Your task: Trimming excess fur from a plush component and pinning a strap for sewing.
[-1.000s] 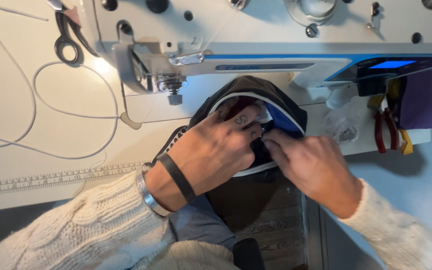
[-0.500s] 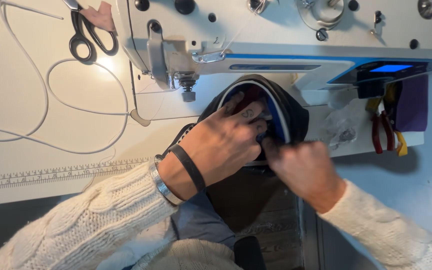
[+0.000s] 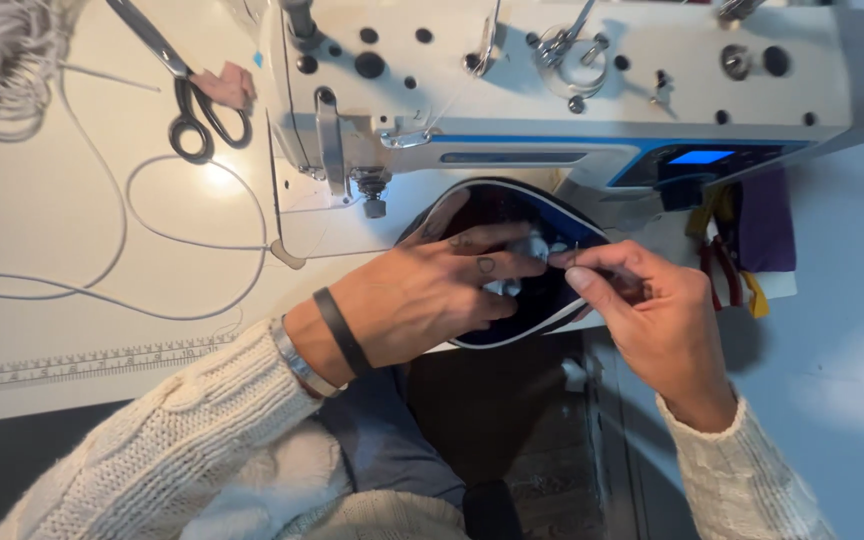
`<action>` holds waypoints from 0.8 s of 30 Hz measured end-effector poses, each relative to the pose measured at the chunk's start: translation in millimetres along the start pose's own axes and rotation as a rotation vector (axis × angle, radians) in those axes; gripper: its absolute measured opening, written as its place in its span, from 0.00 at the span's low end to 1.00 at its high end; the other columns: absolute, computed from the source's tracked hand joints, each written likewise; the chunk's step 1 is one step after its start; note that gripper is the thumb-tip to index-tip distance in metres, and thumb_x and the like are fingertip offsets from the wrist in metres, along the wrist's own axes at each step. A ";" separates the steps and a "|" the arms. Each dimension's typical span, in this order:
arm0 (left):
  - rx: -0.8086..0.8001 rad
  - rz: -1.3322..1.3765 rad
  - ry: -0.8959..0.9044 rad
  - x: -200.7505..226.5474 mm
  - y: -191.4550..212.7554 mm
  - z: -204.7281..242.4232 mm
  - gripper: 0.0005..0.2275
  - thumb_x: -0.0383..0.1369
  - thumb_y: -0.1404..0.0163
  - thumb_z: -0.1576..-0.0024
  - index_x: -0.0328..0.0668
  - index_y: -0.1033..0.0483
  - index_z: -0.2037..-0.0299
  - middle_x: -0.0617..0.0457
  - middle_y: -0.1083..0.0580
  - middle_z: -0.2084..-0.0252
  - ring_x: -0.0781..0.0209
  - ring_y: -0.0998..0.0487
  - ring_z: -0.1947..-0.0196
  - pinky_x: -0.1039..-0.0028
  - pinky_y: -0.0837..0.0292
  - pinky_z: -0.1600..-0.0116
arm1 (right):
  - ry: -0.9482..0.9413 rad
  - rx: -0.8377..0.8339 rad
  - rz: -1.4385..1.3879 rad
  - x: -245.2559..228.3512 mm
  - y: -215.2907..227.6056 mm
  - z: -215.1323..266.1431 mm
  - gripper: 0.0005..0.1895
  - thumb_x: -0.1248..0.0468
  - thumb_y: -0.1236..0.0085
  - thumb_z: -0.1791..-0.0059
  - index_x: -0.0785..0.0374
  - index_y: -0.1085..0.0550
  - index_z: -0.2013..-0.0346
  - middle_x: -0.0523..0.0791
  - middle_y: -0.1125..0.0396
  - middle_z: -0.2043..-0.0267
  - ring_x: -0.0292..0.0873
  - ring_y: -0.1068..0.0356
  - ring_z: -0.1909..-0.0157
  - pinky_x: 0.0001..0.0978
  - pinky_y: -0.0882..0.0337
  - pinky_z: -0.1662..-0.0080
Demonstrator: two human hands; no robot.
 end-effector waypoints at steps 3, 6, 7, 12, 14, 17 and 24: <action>0.041 -0.006 -0.004 11.1 19.9 7.2 0.10 0.31 0.50 0.42 0.49 0.17 0.53 0.54 0.27 0.34 0.50 0.32 0.30 0.61 0.29 0.34 | -0.063 -0.015 -0.195 1.2 4.5 4.0 0.06 0.74 0.41 0.49 0.74 0.22 0.58 0.49 0.22 0.52 0.34 0.33 0.72 0.22 0.24 0.66; 0.167 -0.020 -0.039 34.8 60.4 20.0 0.08 0.31 0.45 0.46 0.45 0.16 0.58 0.53 0.21 0.46 0.53 0.24 0.42 0.59 0.34 0.33 | -0.082 -0.020 -0.289 -2.8 8.0 10.8 0.06 0.73 0.40 0.49 0.73 0.22 0.59 0.49 0.21 0.54 0.36 0.31 0.75 0.21 0.28 0.68; 0.189 -0.047 0.010 38.5 69.1 27.0 0.11 0.31 0.46 0.46 0.46 0.17 0.55 0.55 0.22 0.46 0.55 0.25 0.43 0.56 0.38 0.30 | -0.085 -0.019 -0.326 -7.3 9.2 13.6 0.05 0.73 0.40 0.49 0.73 0.22 0.60 0.50 0.21 0.55 0.36 0.31 0.75 0.22 0.28 0.67; 0.266 -0.071 0.127 57.2 99.3 58.5 0.11 0.33 0.46 0.42 0.50 0.16 0.51 0.57 0.21 0.46 0.57 0.24 0.46 0.57 0.37 0.31 | -0.034 0.017 -0.269 -37.0 16.0 33.1 0.06 0.73 0.38 0.50 0.73 0.21 0.61 0.50 0.20 0.59 0.35 0.31 0.74 0.22 0.28 0.66; 0.341 -0.010 0.167 63.4 112.6 69.8 0.08 0.32 0.46 0.40 0.49 0.15 0.55 0.58 0.19 0.49 0.59 0.20 0.50 0.60 0.33 0.35 | 0.016 0.025 -0.225 -48.4 14.9 40.6 0.04 0.73 0.35 0.52 0.72 0.20 0.63 0.47 0.23 0.68 0.35 0.30 0.74 0.20 0.28 0.67; 0.367 0.032 0.208 71.2 121.8 75.1 0.07 0.31 0.44 0.41 0.43 0.15 0.56 0.56 0.19 0.53 0.60 0.20 0.59 0.67 0.29 0.47 | 0.053 0.016 -0.149 -63.5 11.3 50.1 0.04 0.73 0.32 0.54 0.71 0.20 0.67 0.46 0.24 0.72 0.35 0.29 0.75 0.21 0.28 0.68; 0.497 0.259 0.410 85.2 124.9 94.3 0.09 0.30 0.40 0.46 0.40 0.14 0.56 0.50 0.16 0.58 0.61 0.18 0.69 0.74 0.21 0.62 | 0.026 -0.102 -0.139 -98.3 -19.4 79.4 0.04 0.73 0.33 0.54 0.70 0.19 0.66 0.45 0.24 0.74 0.35 0.28 0.74 0.21 0.28 0.67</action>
Point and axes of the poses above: each hand's wrist, its own z-axis away from the middle knuckle, its own y-axis out of the back of the hand, x = y × z, the point moved 8 cm from there along -z, towards the middle knuckle
